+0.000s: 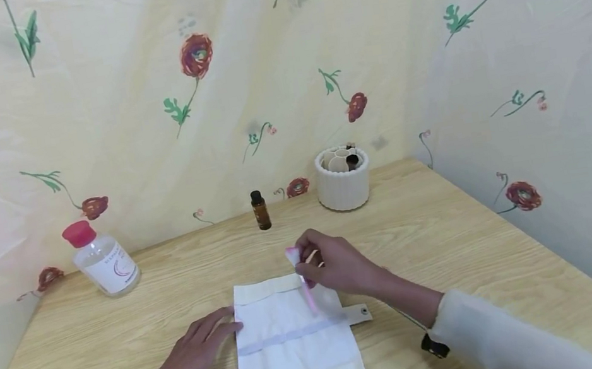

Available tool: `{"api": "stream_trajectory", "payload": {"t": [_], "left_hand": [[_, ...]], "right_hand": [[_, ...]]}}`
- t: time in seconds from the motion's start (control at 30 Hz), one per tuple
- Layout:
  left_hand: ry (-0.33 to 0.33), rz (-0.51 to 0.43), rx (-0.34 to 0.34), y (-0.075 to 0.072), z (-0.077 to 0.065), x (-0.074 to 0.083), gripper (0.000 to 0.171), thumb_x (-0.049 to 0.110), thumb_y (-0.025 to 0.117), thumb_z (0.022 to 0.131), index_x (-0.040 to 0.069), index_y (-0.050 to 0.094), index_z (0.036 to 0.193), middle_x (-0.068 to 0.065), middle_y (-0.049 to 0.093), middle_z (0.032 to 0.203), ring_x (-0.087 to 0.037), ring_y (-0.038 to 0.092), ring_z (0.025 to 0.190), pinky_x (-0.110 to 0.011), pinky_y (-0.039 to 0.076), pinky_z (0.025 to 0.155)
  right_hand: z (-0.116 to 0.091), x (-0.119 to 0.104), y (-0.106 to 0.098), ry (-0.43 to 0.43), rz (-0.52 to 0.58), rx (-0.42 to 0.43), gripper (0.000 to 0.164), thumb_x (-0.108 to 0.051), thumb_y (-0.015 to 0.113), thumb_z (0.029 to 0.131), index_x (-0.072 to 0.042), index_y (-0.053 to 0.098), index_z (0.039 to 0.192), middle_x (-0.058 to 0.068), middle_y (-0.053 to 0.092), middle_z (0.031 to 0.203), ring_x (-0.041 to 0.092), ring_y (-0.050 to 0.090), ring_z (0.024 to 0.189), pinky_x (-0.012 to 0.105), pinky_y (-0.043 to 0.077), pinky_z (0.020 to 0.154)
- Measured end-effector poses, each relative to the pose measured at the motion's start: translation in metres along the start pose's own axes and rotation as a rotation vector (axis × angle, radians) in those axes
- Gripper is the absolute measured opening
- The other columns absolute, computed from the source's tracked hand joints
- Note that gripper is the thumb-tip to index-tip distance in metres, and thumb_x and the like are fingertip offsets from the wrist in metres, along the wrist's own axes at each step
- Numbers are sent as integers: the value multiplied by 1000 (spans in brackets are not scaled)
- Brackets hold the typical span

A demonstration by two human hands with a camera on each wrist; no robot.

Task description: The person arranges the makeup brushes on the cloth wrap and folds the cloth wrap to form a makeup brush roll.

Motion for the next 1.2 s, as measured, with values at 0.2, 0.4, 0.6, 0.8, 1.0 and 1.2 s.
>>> {"api": "stream_trajectory", "payload": {"t": [0.2, 0.4, 0.6, 0.8, 1.0, 1.2], "left_hand": [[14, 28, -10, 2, 1, 0, 71, 51, 68, 76, 16, 45, 133, -1, 25, 149, -28, 28, 130, -58, 30, 95], [12, 83, -12, 1, 3, 0, 71, 53, 67, 76, 18, 44, 134, 2, 31, 147, -26, 30, 129, -55, 31, 95], [3, 60, -30, 1, 3, 0, 72, 53, 67, 77, 18, 43, 135, 1, 30, 148, -26, 29, 130, -57, 29, 96], [-3, 59, -32, 0, 2, 0, 72, 53, 66, 78, 17, 43, 135, 0, 30, 148, -30, 28, 131, -58, 29, 96], [-1, 84, -23, -1, 2, 1, 71, 53, 66, 77, 17, 44, 135, 1, 31, 147, -28, 29, 130, -55, 31, 96], [-13, 80, -42, 1, 2, 0, 74, 57, 63, 77, 18, 42, 136, 2, 28, 149, -29, 28, 131, -56, 29, 97]], "right_hand": [[18, -4, 40, 26, 232, -44, 24, -6, 61, 88, -4, 49, 108, 17, 57, 97, 28, 65, 81, 38, 54, 69], [28, -6, 72, 37, 281, -113, 25, 0, 60, 87, 0, 47, 109, 21, 55, 99, 33, 65, 83, 40, 54, 67], [28, -4, 90, 92, 291, -187, 27, -3, 64, 85, -3, 49, 107, 18, 58, 93, 31, 67, 75, 38, 54, 66], [23, -5, 99, 99, 172, -271, 26, -9, 68, 83, -6, 53, 104, 9, 66, 82, 23, 67, 68, 31, 54, 65], [16, -11, 107, 5, -104, -354, 17, -19, 70, 83, -17, 62, 97, -9, 65, 79, 6, 62, 72, 21, 49, 68], [6, -19, 109, -139, -319, -400, 11, -28, 64, 88, -24, 66, 97, -15, 58, 88, -2, 55, 78, 18, 46, 70]]}}
Point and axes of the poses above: each hand's wrist, its own z-axis towards the middle knuckle, its own y-axis out of the palm, x = y × z, the point moved 8 cm from there along z, towards the middle knuckle
